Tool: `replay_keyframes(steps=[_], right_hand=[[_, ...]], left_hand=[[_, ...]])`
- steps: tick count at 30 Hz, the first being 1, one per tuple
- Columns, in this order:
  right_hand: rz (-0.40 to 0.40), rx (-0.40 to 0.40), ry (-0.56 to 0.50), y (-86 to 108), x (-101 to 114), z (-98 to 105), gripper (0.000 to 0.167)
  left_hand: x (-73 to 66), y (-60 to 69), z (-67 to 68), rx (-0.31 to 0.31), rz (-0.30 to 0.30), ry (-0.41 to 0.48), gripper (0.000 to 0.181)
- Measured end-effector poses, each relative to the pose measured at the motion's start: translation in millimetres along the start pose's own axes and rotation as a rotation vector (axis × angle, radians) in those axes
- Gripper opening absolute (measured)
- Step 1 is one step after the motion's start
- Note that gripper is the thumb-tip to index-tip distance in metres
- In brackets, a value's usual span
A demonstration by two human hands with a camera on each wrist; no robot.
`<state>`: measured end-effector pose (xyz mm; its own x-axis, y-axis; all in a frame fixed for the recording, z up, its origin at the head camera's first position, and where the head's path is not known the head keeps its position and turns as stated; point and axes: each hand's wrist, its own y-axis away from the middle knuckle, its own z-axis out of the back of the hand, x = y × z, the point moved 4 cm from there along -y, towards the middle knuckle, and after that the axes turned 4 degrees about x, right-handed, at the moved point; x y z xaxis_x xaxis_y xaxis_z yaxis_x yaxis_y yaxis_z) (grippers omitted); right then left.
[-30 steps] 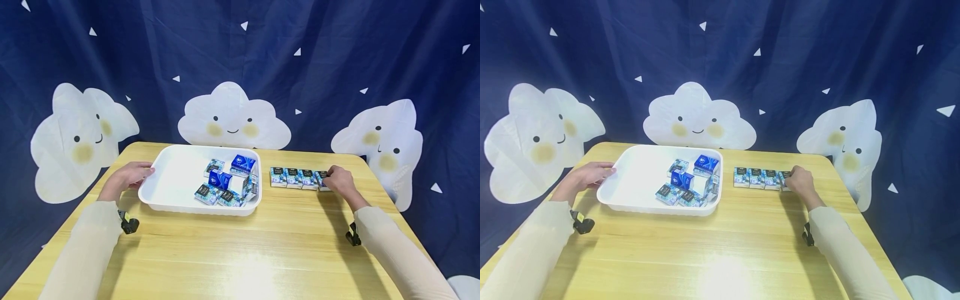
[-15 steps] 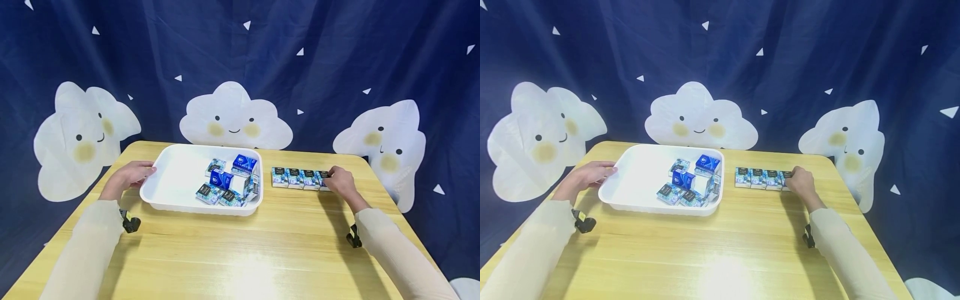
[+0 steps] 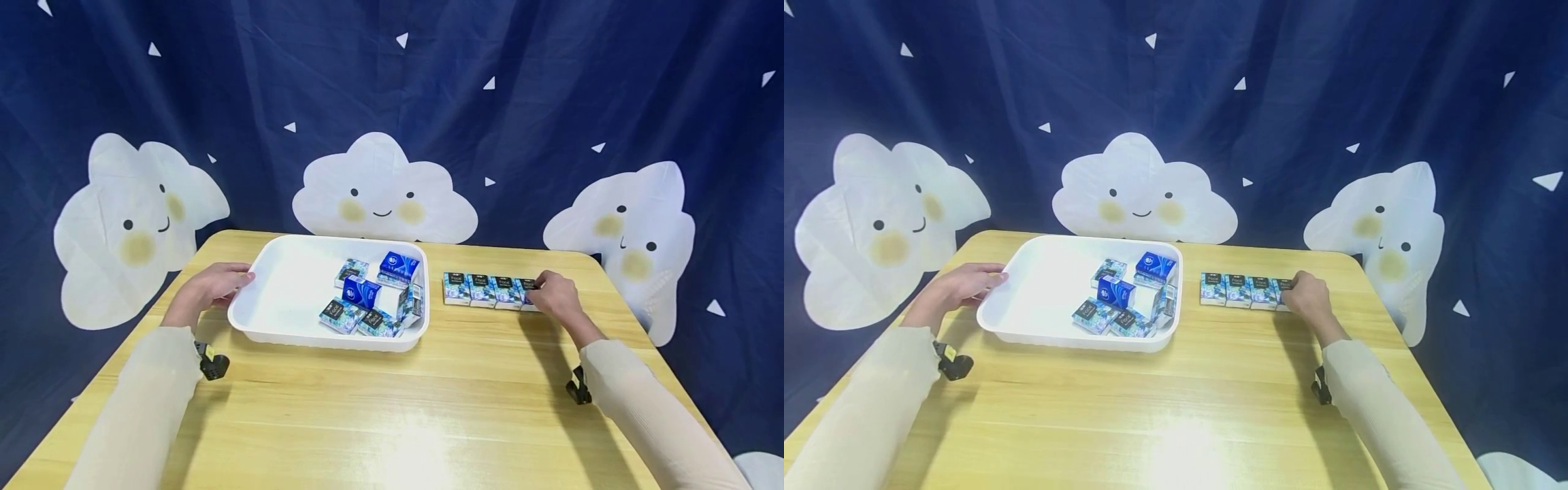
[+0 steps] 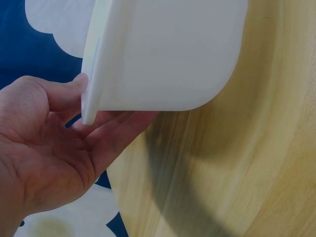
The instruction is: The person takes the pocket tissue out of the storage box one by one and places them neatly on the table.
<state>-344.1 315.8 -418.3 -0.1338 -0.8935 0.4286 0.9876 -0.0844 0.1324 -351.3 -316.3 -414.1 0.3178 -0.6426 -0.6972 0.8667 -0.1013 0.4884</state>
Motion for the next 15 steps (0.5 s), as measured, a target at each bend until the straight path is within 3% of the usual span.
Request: replay_keyframes(steps=[15], right_hand=[[0.019,-0.002,0.035,-0.6,7.0,5.9,0.046]], left_hand=[[-0.3,-0.1,0.2,-0.001,0.003,-0.005,0.062]])
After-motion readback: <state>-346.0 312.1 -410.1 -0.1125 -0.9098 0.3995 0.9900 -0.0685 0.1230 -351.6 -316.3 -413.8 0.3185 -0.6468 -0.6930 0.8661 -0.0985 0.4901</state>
